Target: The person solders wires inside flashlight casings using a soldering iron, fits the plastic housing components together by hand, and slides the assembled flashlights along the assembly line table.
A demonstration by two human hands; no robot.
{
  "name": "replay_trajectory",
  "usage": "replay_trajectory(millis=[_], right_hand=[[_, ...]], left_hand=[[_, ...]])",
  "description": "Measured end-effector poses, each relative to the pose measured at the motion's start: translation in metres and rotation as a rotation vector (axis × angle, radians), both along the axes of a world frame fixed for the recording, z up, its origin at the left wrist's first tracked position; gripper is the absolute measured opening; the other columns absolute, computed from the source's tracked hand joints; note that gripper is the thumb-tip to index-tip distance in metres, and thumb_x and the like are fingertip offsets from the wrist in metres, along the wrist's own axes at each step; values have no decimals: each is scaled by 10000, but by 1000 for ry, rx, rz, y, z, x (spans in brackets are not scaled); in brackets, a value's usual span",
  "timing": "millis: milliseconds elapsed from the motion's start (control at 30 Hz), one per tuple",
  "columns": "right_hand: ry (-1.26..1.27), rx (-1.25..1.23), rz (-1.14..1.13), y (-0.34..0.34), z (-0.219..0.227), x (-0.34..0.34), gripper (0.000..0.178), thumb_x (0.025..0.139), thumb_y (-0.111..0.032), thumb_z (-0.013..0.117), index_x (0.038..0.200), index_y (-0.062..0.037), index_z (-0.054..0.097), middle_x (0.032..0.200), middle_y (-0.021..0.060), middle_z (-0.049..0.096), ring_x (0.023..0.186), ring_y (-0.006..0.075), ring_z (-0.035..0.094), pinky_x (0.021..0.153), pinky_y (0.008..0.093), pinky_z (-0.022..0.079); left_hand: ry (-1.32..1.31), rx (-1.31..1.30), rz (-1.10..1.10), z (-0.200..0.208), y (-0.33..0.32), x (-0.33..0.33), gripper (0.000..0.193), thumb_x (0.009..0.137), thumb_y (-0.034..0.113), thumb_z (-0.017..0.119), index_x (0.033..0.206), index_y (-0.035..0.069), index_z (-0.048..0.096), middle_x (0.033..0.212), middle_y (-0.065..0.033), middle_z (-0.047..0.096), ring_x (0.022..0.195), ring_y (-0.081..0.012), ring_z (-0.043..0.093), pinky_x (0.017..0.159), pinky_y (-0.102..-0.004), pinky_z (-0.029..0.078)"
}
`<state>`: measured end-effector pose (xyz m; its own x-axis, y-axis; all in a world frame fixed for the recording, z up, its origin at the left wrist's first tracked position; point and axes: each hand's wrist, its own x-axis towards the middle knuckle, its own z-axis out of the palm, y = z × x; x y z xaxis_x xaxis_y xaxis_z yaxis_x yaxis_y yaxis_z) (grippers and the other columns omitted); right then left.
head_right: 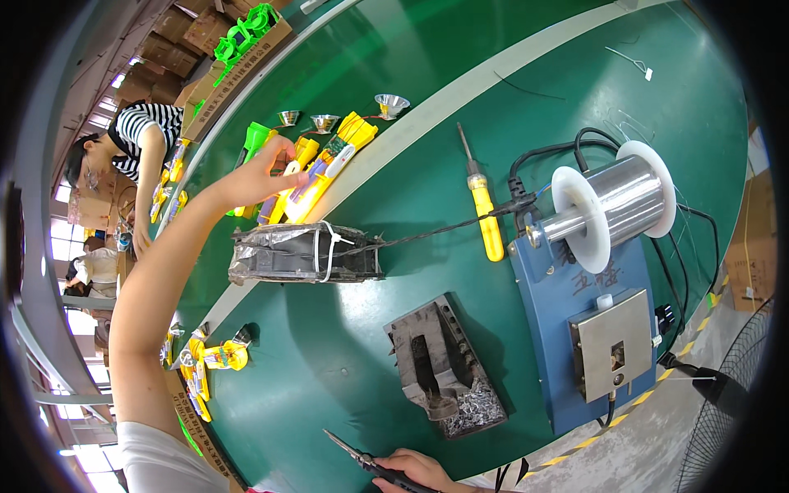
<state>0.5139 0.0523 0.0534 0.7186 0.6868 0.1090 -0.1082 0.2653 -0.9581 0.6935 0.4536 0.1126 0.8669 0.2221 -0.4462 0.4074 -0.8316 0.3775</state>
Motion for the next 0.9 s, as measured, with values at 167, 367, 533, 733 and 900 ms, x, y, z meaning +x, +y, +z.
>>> replay_trajectory(millis=[167,367,533,733,900], right_hand=[[36,-24,49,-3,-2,-1,268,656,-44,645,891,-6,522,599,93,482,466,192,455,437,279,339],[10,-30,15,-2,1,-1,268,653,-55,650,885,-7,527,619,104,496,492,208,483,455,278,364],[-48,-64,-29,1,5,0,262,657,-77,651,885,-23,534,639,108,507,497,214,487,468,284,377],[8,-69,9,-1,2,-3,247,662,-81,644,878,-26,538,639,110,508,510,219,490,478,287,382],[-12,-57,1,1,2,-3,243,663,-70,636,880,-14,540,621,106,499,495,213,474,461,287,365]], left_hand=[[-12,139,-162,2,-34,1,666,631,485,635,1098,90,370,1116,-223,339,990,-360,435,874,-364,339],[-68,236,-155,-7,-34,5,584,639,371,620,1116,116,402,1142,-248,292,1026,-407,407,873,-388,345],[-75,317,-262,-2,-16,-2,573,639,388,617,1120,138,431,1147,-253,297,1031,-407,404,879,-397,341],[-140,338,-184,-14,-26,-7,584,654,452,592,1141,170,433,1230,-279,244,1052,-409,404,888,-393,342],[-168,305,-177,-9,-20,-7,561,622,375,617,1113,149,464,1196,-259,289,1037,-396,408,879,-376,350]])
